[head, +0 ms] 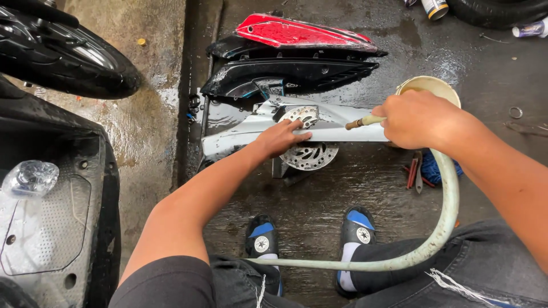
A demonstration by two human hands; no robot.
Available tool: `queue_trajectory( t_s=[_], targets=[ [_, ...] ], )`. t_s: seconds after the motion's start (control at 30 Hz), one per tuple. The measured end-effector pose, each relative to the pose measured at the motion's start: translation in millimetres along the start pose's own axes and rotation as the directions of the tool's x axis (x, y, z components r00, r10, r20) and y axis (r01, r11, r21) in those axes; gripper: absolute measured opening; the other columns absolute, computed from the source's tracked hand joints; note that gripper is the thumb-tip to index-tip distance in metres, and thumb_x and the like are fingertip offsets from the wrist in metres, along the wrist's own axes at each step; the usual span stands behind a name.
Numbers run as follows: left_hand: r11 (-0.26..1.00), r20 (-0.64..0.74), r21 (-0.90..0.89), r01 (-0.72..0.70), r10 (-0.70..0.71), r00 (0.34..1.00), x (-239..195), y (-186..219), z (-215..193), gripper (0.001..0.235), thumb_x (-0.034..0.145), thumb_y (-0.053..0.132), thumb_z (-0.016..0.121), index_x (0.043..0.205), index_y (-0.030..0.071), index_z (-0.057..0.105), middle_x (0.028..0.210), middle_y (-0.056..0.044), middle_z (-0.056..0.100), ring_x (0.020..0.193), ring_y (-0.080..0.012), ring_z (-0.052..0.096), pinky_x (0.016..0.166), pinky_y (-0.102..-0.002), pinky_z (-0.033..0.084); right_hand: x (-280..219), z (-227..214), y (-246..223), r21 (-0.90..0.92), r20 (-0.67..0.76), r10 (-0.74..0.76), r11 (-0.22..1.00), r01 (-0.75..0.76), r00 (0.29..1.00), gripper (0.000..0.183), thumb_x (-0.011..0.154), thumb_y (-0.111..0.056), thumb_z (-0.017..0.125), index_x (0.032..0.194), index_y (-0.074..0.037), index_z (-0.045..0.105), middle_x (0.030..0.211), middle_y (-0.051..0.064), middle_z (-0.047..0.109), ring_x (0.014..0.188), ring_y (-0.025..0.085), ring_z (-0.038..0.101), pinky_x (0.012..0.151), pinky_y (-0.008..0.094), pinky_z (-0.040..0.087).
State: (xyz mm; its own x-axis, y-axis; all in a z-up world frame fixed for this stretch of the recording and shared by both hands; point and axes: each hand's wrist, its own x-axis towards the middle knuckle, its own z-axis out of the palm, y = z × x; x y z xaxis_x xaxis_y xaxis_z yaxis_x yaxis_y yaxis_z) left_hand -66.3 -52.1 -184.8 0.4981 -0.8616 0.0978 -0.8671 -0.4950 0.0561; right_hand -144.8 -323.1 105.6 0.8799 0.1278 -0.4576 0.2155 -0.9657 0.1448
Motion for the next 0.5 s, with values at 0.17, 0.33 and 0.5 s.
queue_trajectory(
  t_s=[0.17, 0.33, 0.5],
  targets=[
    [0.997, 0.062, -0.070, 0.026, -0.022, 0.998, 6.5, -2.6, 2.5, 0.071, 0.084, 0.011, 0.071, 0.151, 0.026, 0.050, 0.132, -0.014, 0.058, 0.103, -0.0258, 0.064, 0.094, -0.035, 0.059, -4.5, -9.8, -15.6, 0.054, 0.109, 0.068, 0.996, -0.074, 0.992, 0.050, 0.085, -0.008, 0.050, 0.124, -0.026, 0.075, 0.104, 0.013, 0.080, 0.088, 0.036, 0.076, 0.080, 0.044, 0.060],
    [0.970, 0.095, -0.219, 0.102, -0.083, 0.992, 7.5, 7.5, -21.8, 0.068, 0.092, 0.033, 0.072, 0.153, 0.021, 0.046, 0.142, -0.019, 0.052, 0.120, -0.0309, 0.056, 0.106, -0.041, 0.048, -5.8, -13.4, -19.9, 0.043, 0.155, 0.095, 0.994, -0.103, 0.983, 0.052, 0.086, -0.005, 0.049, 0.127, -0.024, 0.074, 0.104, 0.011, 0.081, 0.084, 0.032, 0.078, 0.078, 0.041, 0.061],
    [0.913, -0.247, -0.406, 0.054, -0.166, 0.955, 24.4, 26.5, -66.8, 0.059, 0.093, 0.031, 0.071, 0.147, 0.014, 0.053, 0.145, -0.010, 0.058, 0.133, -0.0298, 0.054, 0.109, -0.048, 0.040, -3.5, -9.9, -18.8, 0.054, 0.087, 0.019, 0.998, -0.024, 0.996, 0.045, 0.091, -0.013, 0.052, 0.129, -0.028, 0.071, 0.099, 0.013, 0.080, 0.087, 0.036, 0.076, 0.079, 0.045, 0.059]
  ],
)
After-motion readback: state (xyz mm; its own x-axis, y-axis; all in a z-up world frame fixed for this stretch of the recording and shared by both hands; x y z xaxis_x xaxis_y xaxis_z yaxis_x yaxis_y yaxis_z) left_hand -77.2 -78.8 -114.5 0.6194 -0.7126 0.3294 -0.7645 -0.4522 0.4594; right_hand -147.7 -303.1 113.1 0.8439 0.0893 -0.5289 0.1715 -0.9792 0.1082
